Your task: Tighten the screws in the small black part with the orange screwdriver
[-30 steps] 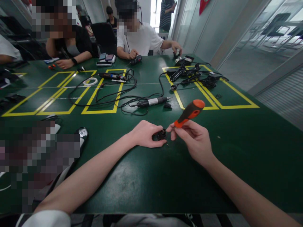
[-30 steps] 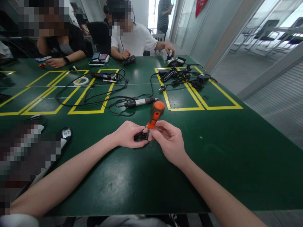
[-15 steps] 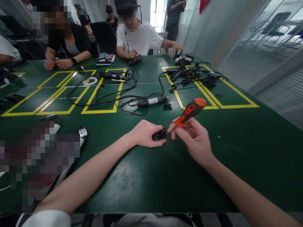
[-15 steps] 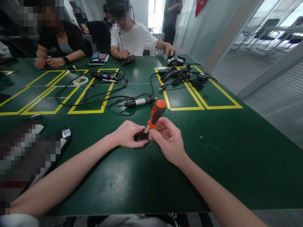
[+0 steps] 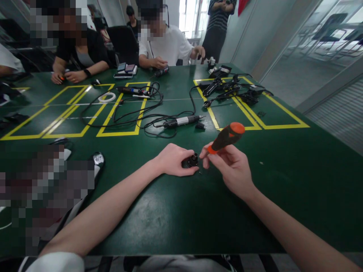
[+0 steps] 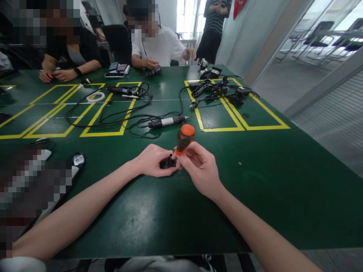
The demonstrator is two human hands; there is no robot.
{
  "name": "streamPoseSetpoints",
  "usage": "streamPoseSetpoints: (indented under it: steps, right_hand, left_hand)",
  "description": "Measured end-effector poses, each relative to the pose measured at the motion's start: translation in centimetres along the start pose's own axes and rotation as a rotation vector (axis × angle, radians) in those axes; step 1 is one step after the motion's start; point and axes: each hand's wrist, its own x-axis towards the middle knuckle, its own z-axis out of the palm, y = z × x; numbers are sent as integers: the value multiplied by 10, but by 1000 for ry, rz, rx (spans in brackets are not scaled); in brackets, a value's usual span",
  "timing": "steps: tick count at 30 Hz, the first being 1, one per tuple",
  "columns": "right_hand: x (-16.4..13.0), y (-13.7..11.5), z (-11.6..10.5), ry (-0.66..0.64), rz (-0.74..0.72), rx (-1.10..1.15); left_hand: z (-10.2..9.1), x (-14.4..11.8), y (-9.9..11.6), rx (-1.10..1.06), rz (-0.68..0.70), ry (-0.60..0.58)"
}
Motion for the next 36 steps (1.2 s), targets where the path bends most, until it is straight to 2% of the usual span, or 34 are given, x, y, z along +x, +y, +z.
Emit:
streamPoseSetpoints:
  steps: [8,20,28,32,36]
  right_hand:
    - [-1,2,-2,28,-14,-66]
    - [-1,4,1,34,-24,13]
    - [1,2,-2,10,-43,-94]
    - [1,1,-1,-34,-5,-56]
    - [-2,3,-1,7,-6,-25]
  left_hand:
    - [-1,0,0,-6,5,-20]
    - [-2,1,0,16,-2,-26]
    - [-2,1,0,7,3,-22]
    - [-4,1,1,-16,3,-29]
    - [-2,1,1,6,0,-11]
